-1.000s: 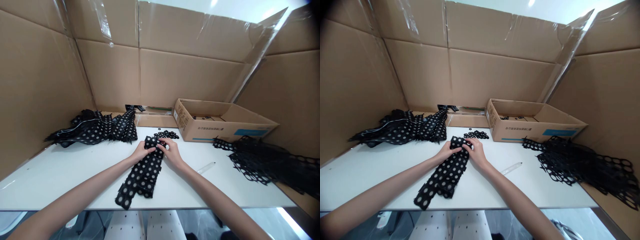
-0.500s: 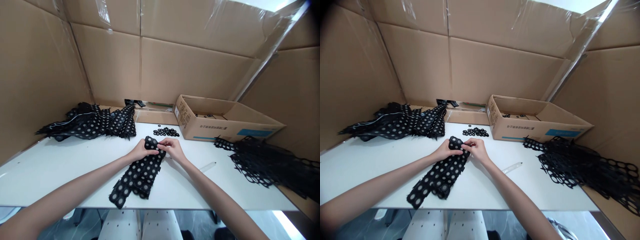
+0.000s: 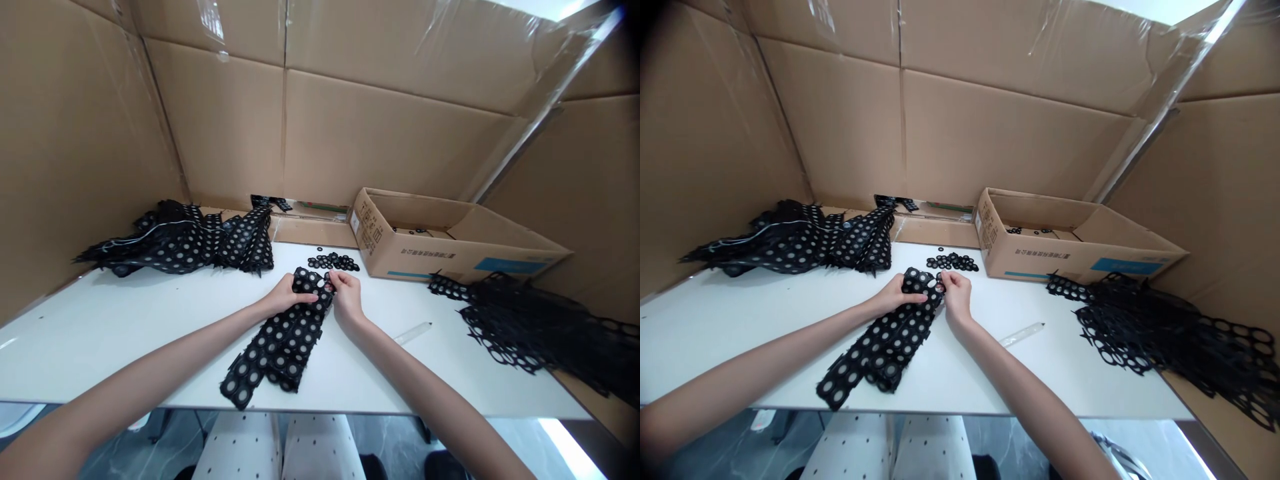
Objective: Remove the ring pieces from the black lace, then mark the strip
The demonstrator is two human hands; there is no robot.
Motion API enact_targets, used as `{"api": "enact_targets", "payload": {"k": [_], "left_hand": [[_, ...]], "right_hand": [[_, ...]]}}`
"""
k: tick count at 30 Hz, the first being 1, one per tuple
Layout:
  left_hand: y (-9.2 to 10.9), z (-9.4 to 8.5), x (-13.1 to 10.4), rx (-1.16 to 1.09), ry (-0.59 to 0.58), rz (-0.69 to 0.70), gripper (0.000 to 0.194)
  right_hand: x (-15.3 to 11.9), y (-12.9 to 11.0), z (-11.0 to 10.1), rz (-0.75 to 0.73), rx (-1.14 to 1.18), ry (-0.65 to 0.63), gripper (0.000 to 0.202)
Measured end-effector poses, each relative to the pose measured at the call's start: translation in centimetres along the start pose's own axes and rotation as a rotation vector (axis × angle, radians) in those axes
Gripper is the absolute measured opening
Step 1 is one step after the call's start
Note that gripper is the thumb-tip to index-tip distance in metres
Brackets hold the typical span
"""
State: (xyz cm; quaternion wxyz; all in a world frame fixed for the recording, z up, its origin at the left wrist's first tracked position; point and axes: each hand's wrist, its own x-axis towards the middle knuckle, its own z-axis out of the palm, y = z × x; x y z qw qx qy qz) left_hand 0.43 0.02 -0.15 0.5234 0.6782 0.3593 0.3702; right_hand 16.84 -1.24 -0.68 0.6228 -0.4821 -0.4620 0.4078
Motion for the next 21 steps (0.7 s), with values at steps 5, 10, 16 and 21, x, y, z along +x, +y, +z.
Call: {"api": "enact_targets", "payload": {"k": [5,10,16,21], "left_hand": [[0.1,0.0,0.2,0.006,0.023,-0.018,0.039],[0.3,0.0,0.0,0.003,0.013,-0.033,0.038],[0.3,-0.3,-0.1,0.030,0.041,-0.020,0.042],[0.1,-0.5,0.1,-0.002,0.000,-0.033,0.043]], "right_hand": [[-0.6,0.5,0.6,-0.096,-0.076,0.087,0.035],[0.3,-0.1,-0.2,-0.126,-0.042,0.220,0.037],[1.9,0.6,-2.1,-0.141,-0.159,0.175,0.027],[1.2,-0.1,-1.9,-0.266,-0.474,0.021,0.030]]}}
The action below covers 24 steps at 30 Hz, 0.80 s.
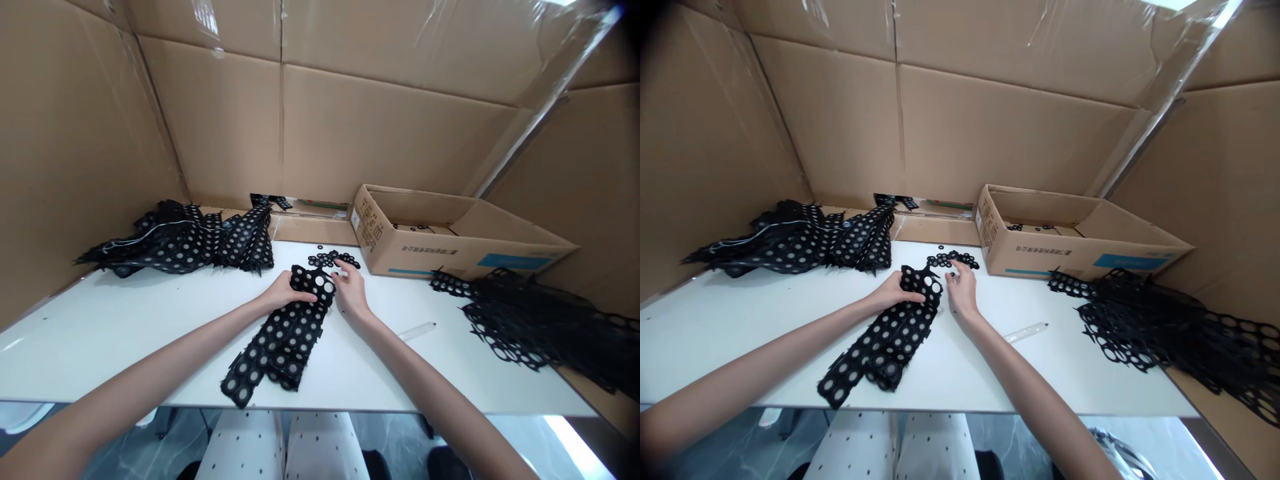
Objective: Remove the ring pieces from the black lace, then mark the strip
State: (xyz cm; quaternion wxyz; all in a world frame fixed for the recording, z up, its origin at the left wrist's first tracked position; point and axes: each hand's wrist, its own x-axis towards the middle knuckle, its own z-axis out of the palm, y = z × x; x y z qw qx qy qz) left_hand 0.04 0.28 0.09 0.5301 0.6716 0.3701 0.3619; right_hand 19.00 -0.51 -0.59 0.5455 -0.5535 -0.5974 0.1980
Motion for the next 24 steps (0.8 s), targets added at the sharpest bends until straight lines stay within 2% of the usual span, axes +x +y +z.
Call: {"api": "enact_targets", "payload": {"k": [3,4,6,8,10,13,19,24], "left_hand": [[-0.2,0.1,0.2,-0.046,0.025,-0.006,0.038],[-0.2,0.2,0.2,-0.056,0.035,-0.022,0.037],[-0.3,0.3,0.3,-0.069,0.053,-0.056,0.035],[-0.3,0.3,0.2,-0.078,0.072,-0.063,0.034],[-0.3,0.2,0.1,-0.082,0.090,-0.058,0.034],[-0.3,0.0,-0.1,-0.062,0.098,-0.054,0.033],[-0.3,-0.3,-0.3,-0.124,-0.016,0.023,0.031],[0.0,-0.4,-0.4,-0.002,-0.010,0.042,0.033]], "right_hand": [[-0.4,-2.3,-1.3,-0.305,-0.084,0.114,0.022],[-0.6,-3.1,-1.7,-0.407,-0.094,0.112,0.021],[-1.0,-4.0,-2.1,-0.575,-0.125,-0.020,0.019],[-1.4,-4.2,-1.8,-0.637,-0.176,-0.181,0.017],[-1.7,-3.8,-1.3,-0.600,-0.216,-0.266,0.019],[-1.7,-3.3,-0.8,-0.494,-0.183,-0.309,0.022],[-1.3,-2.9,-1.1,-0.258,0.069,-0.366,0.026],[-1.0,-2.9,-1.2,-0.022,0.262,-0.466,0.029]]}}
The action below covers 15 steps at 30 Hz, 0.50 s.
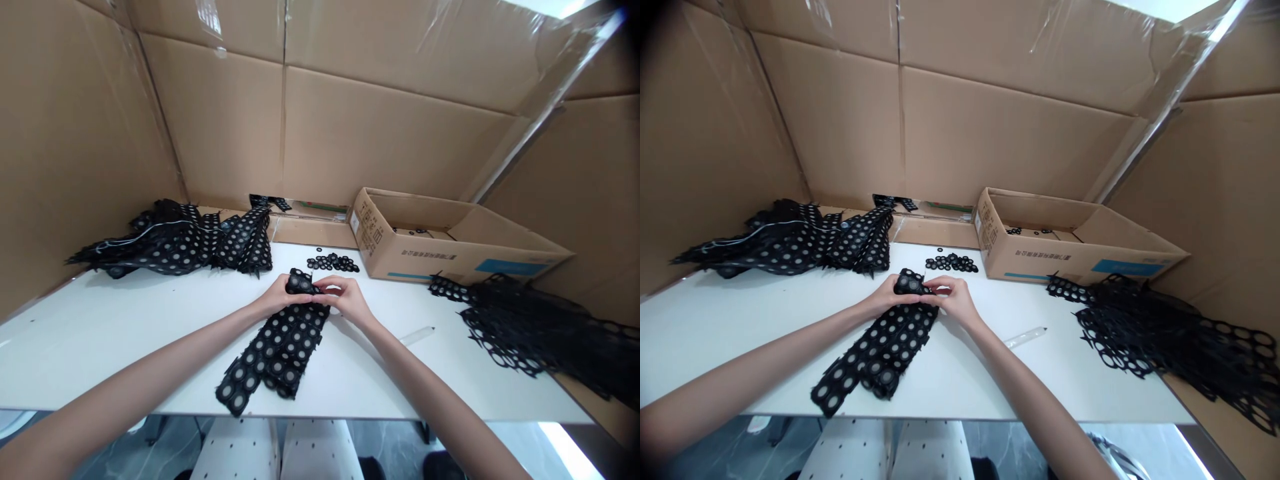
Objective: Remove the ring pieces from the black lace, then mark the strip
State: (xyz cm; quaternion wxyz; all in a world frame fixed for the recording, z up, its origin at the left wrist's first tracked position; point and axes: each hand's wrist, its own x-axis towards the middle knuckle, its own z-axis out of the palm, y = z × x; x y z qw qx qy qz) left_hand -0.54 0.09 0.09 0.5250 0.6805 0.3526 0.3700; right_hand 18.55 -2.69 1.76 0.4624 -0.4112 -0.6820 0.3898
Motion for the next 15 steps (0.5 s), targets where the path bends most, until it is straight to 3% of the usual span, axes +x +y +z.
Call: {"api": "enact_targets", "payload": {"k": [5,10,13,15], "left_hand": [[0.4,0.3,-0.1,0.089,0.011,0.027,0.039],[0.1,0.6,0.0,0.158,0.058,0.031,0.032],[-0.1,0.5,0.1,0.160,0.060,0.050,0.029],[-0.1,0.5,0.1,0.153,0.049,0.053,0.027]], "right_hand": [[0.1,-0.1,-0.3,0.056,-0.021,0.043,0.024],[-0.2,-0.1,0.1,-0.117,-0.396,0.030,0.015],[-0.6,0.0,1.1,-0.221,-0.596,-0.025,0.021],[-0.6,0.2,1.7,-0.213,-0.628,-0.004,0.027]]}}
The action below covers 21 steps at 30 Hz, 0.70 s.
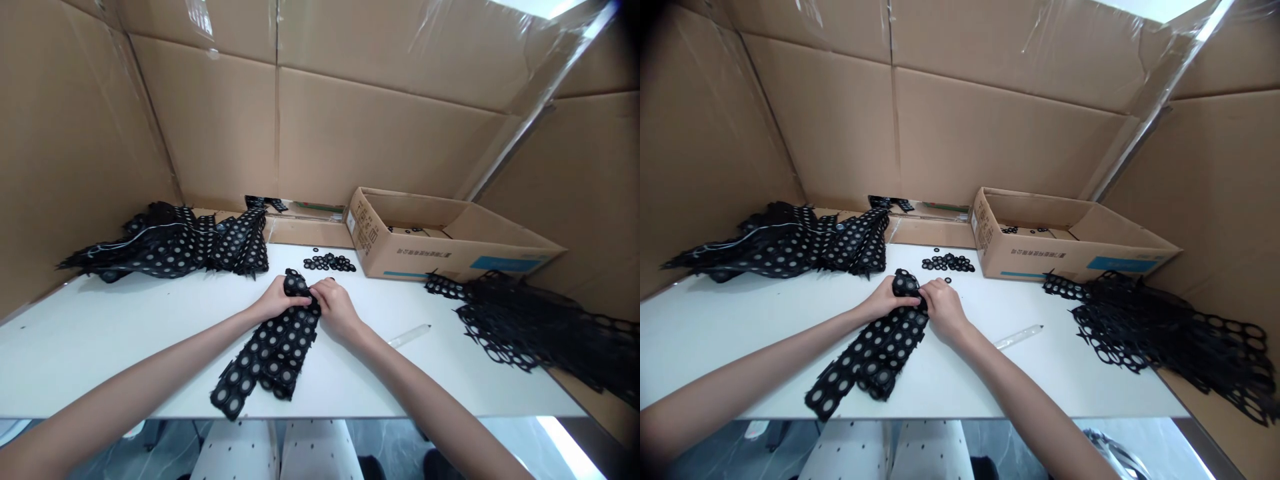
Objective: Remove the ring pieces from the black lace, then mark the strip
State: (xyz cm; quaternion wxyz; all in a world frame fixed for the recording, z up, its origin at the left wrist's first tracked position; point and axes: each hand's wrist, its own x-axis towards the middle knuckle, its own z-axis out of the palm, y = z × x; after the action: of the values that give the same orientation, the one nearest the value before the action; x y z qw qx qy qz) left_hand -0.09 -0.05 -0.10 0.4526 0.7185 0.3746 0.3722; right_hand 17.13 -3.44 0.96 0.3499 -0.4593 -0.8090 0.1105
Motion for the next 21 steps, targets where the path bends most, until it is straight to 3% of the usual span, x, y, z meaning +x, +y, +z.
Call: {"api": "enact_targets", "payload": {"k": [3,7,9,13,18,21], "left_hand": [[0.1,0.1,-0.1,-0.034,-0.013,-0.018,0.028],[0.2,0.3,-0.1,-0.126,-0.026,-0.063,0.043],[0.2,0.3,0.0,-0.150,0.003,-0.112,0.047],[0.2,0.1,0.1,-0.192,0.038,-0.200,0.044],[0.3,0.0,0.0,-0.256,0.059,-0.211,0.049],[0.1,0.0,0.0,-0.253,0.033,-0.179,0.048]], "right_hand": [[0.5,0.8,0.0,0.142,0.088,0.111,0.034],[1.3,3.4,-1.4,0.406,0.295,0.399,0.037],[1.5,4.4,-2.0,0.455,0.300,0.405,0.035],[1.3,4.4,-1.7,0.385,0.184,0.253,0.019],[1.1,2.9,-2.1,0.149,0.191,0.253,0.024],[1.0,2.1,-2.7,0.053,0.289,0.142,0.031]]}}
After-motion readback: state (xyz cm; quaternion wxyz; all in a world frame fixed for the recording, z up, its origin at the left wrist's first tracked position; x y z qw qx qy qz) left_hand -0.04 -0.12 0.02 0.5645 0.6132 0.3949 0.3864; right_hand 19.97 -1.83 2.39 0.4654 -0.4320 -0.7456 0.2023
